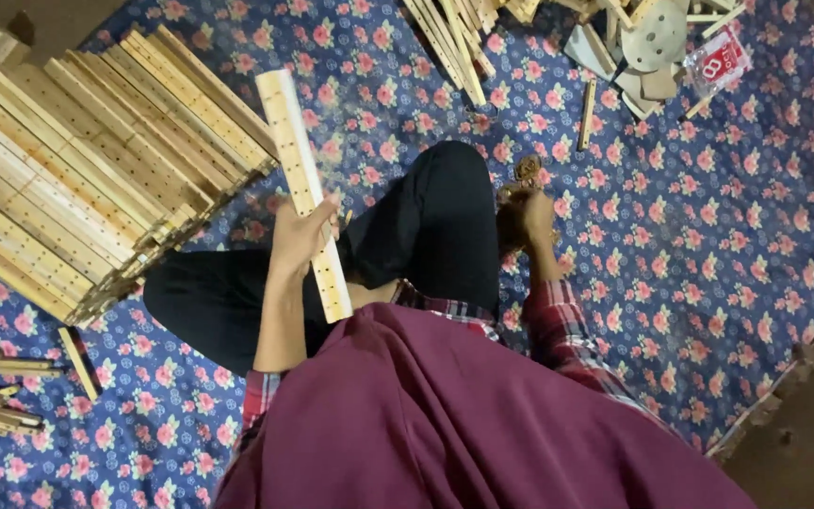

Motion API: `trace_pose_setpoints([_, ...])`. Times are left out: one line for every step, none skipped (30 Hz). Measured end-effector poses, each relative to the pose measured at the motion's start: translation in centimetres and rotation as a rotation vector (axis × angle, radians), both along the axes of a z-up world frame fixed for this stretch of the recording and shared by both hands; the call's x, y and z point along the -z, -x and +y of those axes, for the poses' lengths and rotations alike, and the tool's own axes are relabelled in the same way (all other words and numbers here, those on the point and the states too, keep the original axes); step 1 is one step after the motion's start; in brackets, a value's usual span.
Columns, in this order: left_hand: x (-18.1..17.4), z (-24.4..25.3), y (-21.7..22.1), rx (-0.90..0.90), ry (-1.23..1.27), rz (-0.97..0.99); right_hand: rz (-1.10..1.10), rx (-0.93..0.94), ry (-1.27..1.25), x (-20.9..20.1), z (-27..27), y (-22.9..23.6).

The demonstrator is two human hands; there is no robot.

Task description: Sorting and inspecting pre-drilled wooden slats for frame assembly while sitting on the floor.

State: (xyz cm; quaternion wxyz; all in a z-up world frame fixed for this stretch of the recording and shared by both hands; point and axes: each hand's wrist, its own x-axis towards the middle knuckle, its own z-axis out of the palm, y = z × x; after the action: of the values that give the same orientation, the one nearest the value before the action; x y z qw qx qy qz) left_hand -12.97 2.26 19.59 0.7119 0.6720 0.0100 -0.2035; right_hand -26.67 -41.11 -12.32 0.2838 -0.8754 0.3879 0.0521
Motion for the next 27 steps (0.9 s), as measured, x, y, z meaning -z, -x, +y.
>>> trace_pose_setpoints([0.9, 0.1, 0.1, -0.004, -0.003, 0.008, 0.008, -0.004, -0.003, -1.6, 0.9, 0.0])
trace_pose_setpoints([1.8, 0.2, 0.1, 0.082, -0.074, -0.007, -0.038, 0.114, -0.050, -3.2, 1.8, 0.0])
trace_pose_setpoints([2.7, 0.4, 0.1, 0.168, -0.144, -0.021, -0.083, 0.233, -0.096, -4.9, 2.7, -0.1])
trace_pose_setpoints([1.4, -0.5, 0.8, 0.166, -0.143, -0.022, -0.084, 0.231, -0.095, -4.9, 2.2, 0.5])
trace_pose_setpoints([0.1, -1.3, 1.4, 0.226, -0.192, -0.063, -0.129, 0.218, -0.053, -4.9, 1.8, 1.1])
trace_pose_setpoints([-1.2, -2.2, 2.1, 0.287, -0.241, -0.103, -0.174, 0.204, -0.010, -5.0, 1.3, 1.7])
trace_pose_setpoints([-0.3, -2.8, 2.4, 0.284, -0.239, -0.102, -0.174, 0.202, -0.009, -5.8, 1.2, 1.8])
trace_pose_setpoints([0.7, -3.3, 2.9, 0.328, -0.255, -0.101, -0.203, 0.245, -0.031, -6.5, 1.3, 2.1])
trace_pose_setpoints([1.8, -3.8, 3.4, 0.372, -0.272, -0.100, -0.233, 0.288, -0.053, -7.2, 1.3, 2.3])
trace_pose_setpoints([1.4, -4.2, 3.6, 0.369, -0.271, -0.102, -0.235, 0.285, -0.052, -6.8, 0.9, 2.3])
trace_pose_setpoints([1.1, -4.6, 3.9, 0.400, -0.288, -0.095, -0.242, 0.267, -0.029, -6.4, 0.6, 2.3])
trace_pose_setpoints([0.9, -4.9, 4.5, 0.437, -0.306, -0.082, -0.243, 0.253, -0.007, -6.0, 0.4, 2.9])
trace_pose_setpoints([0.6, -4.9, 4.7, 0.441, -0.305, -0.078, -0.238, 0.256, -0.007, -7.7, 1.2, 3.1])
trace_pose_setpoints([0.3, -5.1, 4.8, 0.463, -0.335, -0.086, -0.254, 0.241, -0.017, -9.4, 1.9, 3.2])
trace_pose_setpoints([0.0, -5.2, 4.9, 0.485, -0.365, -0.094, -0.269, 0.227, -0.028, -11.1, 2.7, 3.3])
trace_pose_setpoints([0.0, -5.1, 4.9, 0.482, -0.364, -0.096, -0.271, 0.223, -0.027, -11.4, 2.6, 3.3])
trace_pose_setpoints([0.1, -5.1, 4.8, 0.468, -0.356, -0.090, -0.291, 0.224, -0.010, -11.7, 2.6, 3.4])
trace_pose_setpoints([0.2, -5.0, 4.9, 0.454, -0.351, -0.084, -0.310, 0.225, 0.005, -12.0, 2.7, 3.5])
trace_pose_setpoints([-0.1, -5.1, 5.0, 0.449, -0.351, -0.084, -0.311, 0.220, 0.004, -15.2, 4.4, 3.1])
trace_pose_setpoints([-0.3, -5.1, 5.0, 0.435, -0.332, -0.098, -0.375, 0.187, 0.017, -18.4, 6.2, 2.4])
trace_pose_setpoints([-0.6, -5.1, 5.0, 0.422, -0.313, -0.113, -0.439, 0.154, 0.030, -21.6, 8.1, 1.7])
trace_pose_setpoints([-0.6, -5.4, 5.0, 0.419, -0.316, -0.109, -0.436, 0.151, 0.026, -23.3, 9.6, 1.2])
trace_pose_setpoints([-0.6, -5.7, 4.9, 0.390, -0.270, -0.098, -0.537, -0.049, -0.032, -24.9, 11.1, 0.7])
trace_pose_setpoints([-0.6, -6.1, 5.1, 0.363, -0.222, -0.086, -0.634, -0.250, -0.090, -26.5, 12.6, 0.5])
trace_pose_setpoints([-0.7, -6.0, 5.2, 0.361, -0.224, -0.081, -0.630, -0.251, -0.093, -27.6, 14.7, 0.3])
trace_pose_setpoints([-0.8, -6.0, 5.1, 0.358, -0.230, -0.099, -0.638, -0.284, -0.129, -28.7, 16.7, -0.1])
trace_pose_setpoints([-0.9, -6.1, 4.9, 0.356, -0.235, -0.117, -0.646, -0.317, -0.164, -29.8, 18.8, -0.6])
